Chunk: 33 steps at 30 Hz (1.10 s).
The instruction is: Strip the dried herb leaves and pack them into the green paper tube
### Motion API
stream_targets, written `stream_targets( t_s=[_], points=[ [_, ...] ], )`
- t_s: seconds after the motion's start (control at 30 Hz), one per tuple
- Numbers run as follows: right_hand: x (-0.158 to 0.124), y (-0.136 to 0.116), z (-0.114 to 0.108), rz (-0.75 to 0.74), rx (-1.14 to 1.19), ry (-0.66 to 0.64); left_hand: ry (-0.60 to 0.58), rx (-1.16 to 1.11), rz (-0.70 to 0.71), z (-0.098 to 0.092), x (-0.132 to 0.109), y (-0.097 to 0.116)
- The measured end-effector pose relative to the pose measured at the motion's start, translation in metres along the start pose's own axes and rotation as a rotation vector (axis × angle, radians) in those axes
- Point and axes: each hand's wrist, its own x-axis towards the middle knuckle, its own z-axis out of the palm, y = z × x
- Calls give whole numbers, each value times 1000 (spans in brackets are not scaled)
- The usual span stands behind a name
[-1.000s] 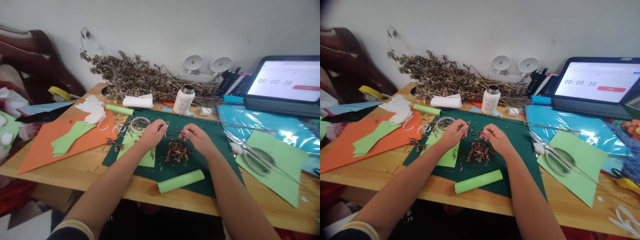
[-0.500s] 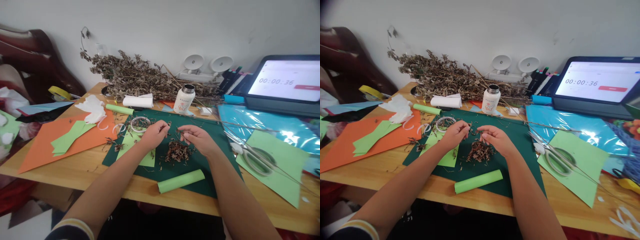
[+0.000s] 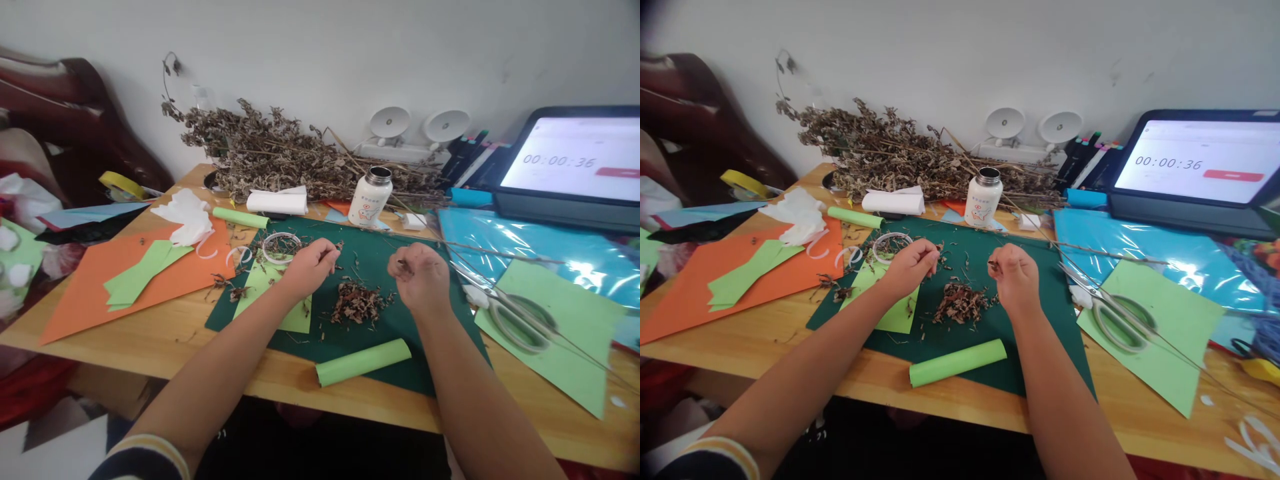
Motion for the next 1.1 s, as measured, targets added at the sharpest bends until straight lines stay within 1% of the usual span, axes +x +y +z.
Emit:
stream_targets(
  t_s=[0.07, 0.17, 0.27, 0.33, 0.4, 0.53, 0.63, 0.77, 0.87, 0.93, 1.03, 1.1],
  points=[
    [0, -3, 3, -25, -24, 52, -8, -3, -1, 0, 0, 0],
    [-1, -4, 6, 21, -105, 107, -18, -8, -4, 0, 0, 1],
    [-1, -3, 8, 85, -78, 95, -14, -31, 3, 0, -1, 1],
    [-1, -1, 7, 79, -53, 94, -19, -51, 12, 0, -1, 1],
    [-1, 0, 6, 67, -75, 79, -37, -76, 22, 0, -1, 1],
    [-3, -1, 5, 65, -115, -16, -65, -102, 20, 1, -1, 2],
    [-3, -5, 7, 46, -68, -12, -55, -90, 12, 1, -2, 3],
    [-1, -7, 9, 145, -33, -25, -54, -88, 24, 0, -3, 5],
    [-1, -3, 9, 196, -41, -28, -37, -102, 19, 1, -3, 5],
    [-1, 1, 8, 228, -96, -63, -22, -123, 10, 2, -2, 4],
    [-2, 7, 7, 271, -218, -216, -3, -145, 7, 3, -1, 2],
    [-2, 10, 6, 253, -280, -307, -1, -143, 9, 3, 0, 2]
  ],
)
